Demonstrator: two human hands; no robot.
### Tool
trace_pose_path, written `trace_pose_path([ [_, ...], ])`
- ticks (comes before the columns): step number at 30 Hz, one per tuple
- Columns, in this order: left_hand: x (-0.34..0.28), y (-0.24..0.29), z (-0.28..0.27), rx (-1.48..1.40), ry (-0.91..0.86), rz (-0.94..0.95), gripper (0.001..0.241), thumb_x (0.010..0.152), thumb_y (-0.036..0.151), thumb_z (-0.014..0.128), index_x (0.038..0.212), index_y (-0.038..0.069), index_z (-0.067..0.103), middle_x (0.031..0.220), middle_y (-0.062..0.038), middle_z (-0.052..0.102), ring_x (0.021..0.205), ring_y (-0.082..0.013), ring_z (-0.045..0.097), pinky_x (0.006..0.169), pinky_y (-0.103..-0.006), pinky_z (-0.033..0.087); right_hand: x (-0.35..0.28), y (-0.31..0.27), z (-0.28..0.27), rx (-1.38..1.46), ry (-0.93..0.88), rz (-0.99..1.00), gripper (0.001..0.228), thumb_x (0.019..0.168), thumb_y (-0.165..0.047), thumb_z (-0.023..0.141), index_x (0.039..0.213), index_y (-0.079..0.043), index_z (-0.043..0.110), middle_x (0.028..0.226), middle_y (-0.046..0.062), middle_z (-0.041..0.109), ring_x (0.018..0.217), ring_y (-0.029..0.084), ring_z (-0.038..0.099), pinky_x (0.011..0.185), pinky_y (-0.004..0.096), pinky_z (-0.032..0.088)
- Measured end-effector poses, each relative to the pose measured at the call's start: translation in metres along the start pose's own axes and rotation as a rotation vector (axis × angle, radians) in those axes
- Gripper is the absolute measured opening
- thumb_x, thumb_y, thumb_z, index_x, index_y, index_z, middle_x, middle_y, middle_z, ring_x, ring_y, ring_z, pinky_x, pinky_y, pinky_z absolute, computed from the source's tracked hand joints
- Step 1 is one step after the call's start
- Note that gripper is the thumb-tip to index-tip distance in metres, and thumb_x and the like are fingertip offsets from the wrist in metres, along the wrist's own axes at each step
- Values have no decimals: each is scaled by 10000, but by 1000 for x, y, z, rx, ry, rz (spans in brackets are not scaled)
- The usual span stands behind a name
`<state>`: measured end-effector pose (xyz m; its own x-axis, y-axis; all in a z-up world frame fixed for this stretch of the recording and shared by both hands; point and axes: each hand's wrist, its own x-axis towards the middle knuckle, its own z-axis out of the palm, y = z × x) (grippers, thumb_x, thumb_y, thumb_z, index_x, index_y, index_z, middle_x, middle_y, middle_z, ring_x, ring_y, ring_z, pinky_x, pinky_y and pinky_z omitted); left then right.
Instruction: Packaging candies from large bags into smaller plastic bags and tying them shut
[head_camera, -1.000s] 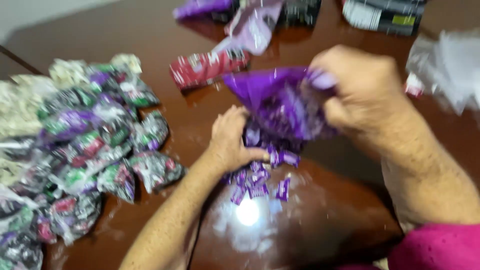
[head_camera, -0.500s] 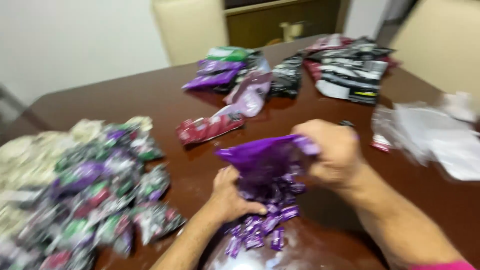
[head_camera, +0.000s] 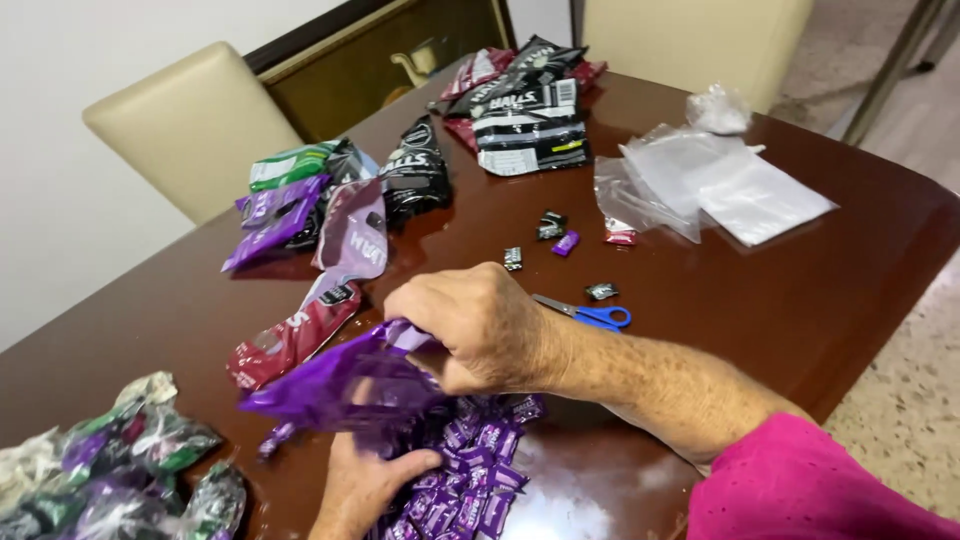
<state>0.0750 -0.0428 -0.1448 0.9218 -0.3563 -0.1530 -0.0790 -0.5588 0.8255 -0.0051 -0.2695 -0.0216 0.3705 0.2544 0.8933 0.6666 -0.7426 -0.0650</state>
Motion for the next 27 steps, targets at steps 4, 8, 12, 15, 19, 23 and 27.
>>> trace_pose_path([
  [4, 10, -14, -1, 117, 59, 79, 1158, 349, 394, 1024, 1398, 181, 583, 1346, -55, 708, 1290, -206, 618, 1135, -372, 447, -2, 2, -2, -66, -126, 100, 178, 886, -208, 663, 920, -89, 535, 718, 49, 582, 593, 267, 628, 466, 445, 459],
  [8, 12, -25, 5, 42, 64, 295, 1080, 398, 426, 982, 1362, 122, 603, 1289, -64, 721, 1226, -188, 642, 1093, -357, 466, 2, 2, -10, -55, -17, 47, 221, 910, -216, 712, 965, -66, 560, 762, 48, 624, 595, 209, 630, 504, 390, 535],
  [12, 12, -30, 5, 129, 101, 427, 1022, 418, 514, 956, 1313, 127, 650, 1272, -71, 709, 1234, -215, 634, 1087, -394, 466, -6, 15, -5, -91, -88, 136, 213, 842, -201, 660, 961, -68, 544, 772, 46, 632, 620, 270, 630, 500, 418, 470],
  [15, 13, -31, 2, 150, 77, 442, 1026, 443, 500, 942, 1347, 134, 623, 1305, -69, 689, 1262, -217, 612, 1103, -398, 446, -1, 12, -6, -91, -65, 144, 215, 823, -165, 689, 953, -68, 549, 771, 44, 642, 614, 244, 639, 523, 397, 519],
  [19, 37, -85, 8, 341, 157, 73, 799, 373, 495, 1001, 1000, 83, 727, 971, -115, 628, 895, -249, 582, 764, -375, 477, 5, 15, -18, -60, 93, 92, 329, 997, -312, 672, 1094, -29, 536, 886, 84, 668, 709, 249, 692, 680, 376, 637],
  [23, 21, -48, 4, 205, 105, 404, 1195, 476, 438, 976, 1474, 9, 478, 1551, -189, 481, 1448, -294, 440, 1221, -442, 298, 2, 39, -17, -37, 92, 194, 282, 932, -276, 785, 1034, -67, 625, 853, 54, 692, 681, 198, 664, 638, 330, 557],
  [27, 2, -11, 2, 147, 85, 592, 1002, 573, 529, 883, 1425, 113, 560, 1483, -133, 588, 1428, -318, 488, 1191, -516, 342, 2, 54, -28, 66, 267, 442, 260, 937, -179, 790, 1106, -111, 604, 877, 8, 639, 729, 135, 566, 692, 278, 496],
])
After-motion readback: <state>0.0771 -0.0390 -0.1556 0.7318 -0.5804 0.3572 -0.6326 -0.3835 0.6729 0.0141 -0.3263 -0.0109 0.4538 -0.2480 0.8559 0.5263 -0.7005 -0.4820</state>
